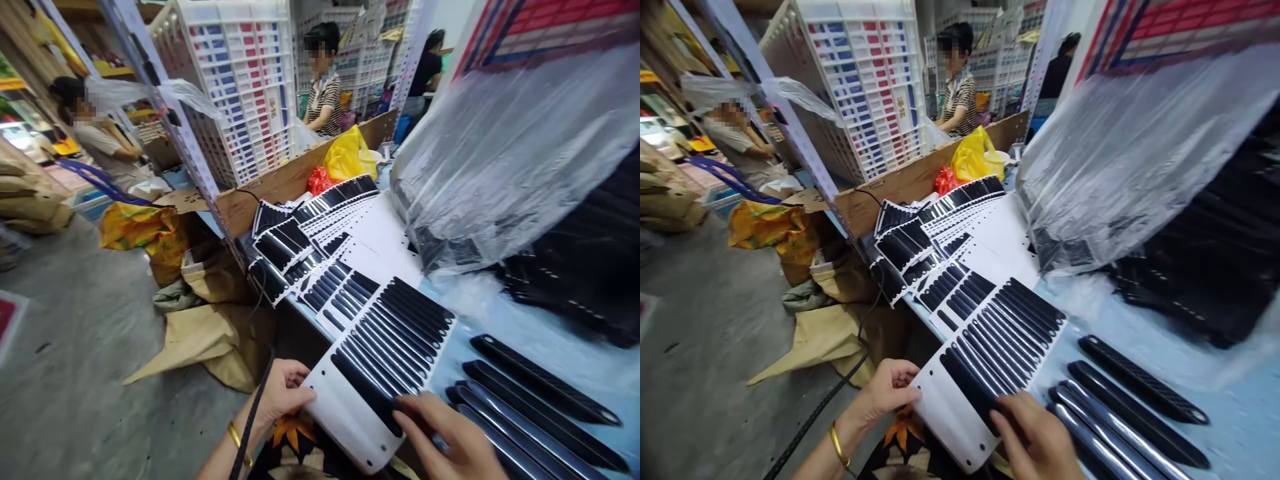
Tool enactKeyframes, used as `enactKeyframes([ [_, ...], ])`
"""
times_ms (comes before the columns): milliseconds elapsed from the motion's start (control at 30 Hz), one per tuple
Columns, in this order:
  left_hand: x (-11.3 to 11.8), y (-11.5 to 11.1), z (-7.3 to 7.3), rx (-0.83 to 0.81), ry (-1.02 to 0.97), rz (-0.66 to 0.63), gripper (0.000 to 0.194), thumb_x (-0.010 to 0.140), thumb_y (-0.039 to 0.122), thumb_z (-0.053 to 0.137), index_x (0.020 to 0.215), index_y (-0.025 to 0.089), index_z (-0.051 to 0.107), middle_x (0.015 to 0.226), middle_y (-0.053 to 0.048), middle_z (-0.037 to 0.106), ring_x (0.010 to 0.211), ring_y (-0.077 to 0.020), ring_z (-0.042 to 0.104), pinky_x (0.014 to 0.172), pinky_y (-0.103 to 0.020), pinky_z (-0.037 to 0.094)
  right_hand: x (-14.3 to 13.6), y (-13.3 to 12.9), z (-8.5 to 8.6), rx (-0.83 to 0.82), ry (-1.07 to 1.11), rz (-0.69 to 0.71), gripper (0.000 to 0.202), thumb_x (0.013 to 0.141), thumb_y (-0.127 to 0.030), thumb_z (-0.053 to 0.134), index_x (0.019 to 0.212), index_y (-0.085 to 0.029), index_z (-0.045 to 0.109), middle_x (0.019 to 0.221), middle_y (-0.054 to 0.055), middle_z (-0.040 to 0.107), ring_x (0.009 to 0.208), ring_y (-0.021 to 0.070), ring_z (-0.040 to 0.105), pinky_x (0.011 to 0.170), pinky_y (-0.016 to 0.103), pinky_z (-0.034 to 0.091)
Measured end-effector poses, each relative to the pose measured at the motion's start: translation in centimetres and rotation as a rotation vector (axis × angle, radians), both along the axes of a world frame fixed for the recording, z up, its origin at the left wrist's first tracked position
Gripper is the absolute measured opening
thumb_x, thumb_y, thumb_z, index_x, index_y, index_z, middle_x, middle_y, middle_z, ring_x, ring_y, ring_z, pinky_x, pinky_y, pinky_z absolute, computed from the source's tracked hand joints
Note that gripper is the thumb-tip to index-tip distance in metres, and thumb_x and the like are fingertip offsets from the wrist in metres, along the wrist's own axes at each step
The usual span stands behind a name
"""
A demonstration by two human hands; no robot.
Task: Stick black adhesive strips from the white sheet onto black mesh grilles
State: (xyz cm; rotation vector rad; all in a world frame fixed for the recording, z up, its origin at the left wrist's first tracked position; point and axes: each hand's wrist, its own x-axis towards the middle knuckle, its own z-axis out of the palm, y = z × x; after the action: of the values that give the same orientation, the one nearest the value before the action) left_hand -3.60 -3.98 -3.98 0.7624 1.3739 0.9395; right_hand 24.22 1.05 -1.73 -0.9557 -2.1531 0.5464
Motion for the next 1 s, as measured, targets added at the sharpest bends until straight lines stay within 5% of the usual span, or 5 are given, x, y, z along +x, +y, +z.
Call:
enactKeyframes([
  [233,4.1,4.0,2.3,0.092,0.0,0.037,0.04,0.061,0.045,0.075,0.064,0.007,0.065,0.056,-0.001,0.056,0.054,-0.0066,0.041,0.051,-0.019,0.027,-3.8,1.8,-0.1,0.07,-0.112,-0.146,0.016,0.086,-0.019,0.052,0.09,-0.013,0.066,0.063,0.003,0.058,0.052,0.0163,0.059,0.048,0.027,0.049],
  [433,3.8,3.8,4.2,0.032,-0.379,0.063,0.034,0.053,0.034,0.08,0.071,0.006,0.071,0.063,-0.006,0.065,0.056,-0.0096,0.051,0.055,-0.02,0.036,-3.7,1.1,-0.2,0.095,-0.124,-0.148,0.013,0.086,-0.019,0.056,0.092,-0.013,0.066,0.065,0.003,0.057,0.054,0.0157,0.058,0.049,0.026,0.047],
  [767,3.5,3.5,2.2,0.024,-0.342,0.099,0.029,0.051,0.026,0.08,0.071,0.007,0.073,0.061,-0.005,0.064,0.055,-0.0098,0.052,0.055,-0.019,0.036,-4.6,0.7,0.0,0.072,-0.073,-0.115,0.012,0.088,-0.018,0.055,0.092,-0.014,0.066,0.065,0.001,0.055,0.053,0.0136,0.055,0.05,0.025,0.042],
  [1000,3.7,4.2,2.7,0.047,-0.356,0.124,0.029,0.055,0.031,0.081,0.07,0.008,0.074,0.059,-0.002,0.06,0.054,-0.0069,0.046,0.054,-0.018,0.033,-5.2,0.0,-0.3,0.064,-0.171,-0.138,0.014,0.087,-0.018,0.052,0.088,-0.015,0.066,0.067,0.004,0.056,0.059,0.0171,0.056,0.053,0.028,0.039],
])
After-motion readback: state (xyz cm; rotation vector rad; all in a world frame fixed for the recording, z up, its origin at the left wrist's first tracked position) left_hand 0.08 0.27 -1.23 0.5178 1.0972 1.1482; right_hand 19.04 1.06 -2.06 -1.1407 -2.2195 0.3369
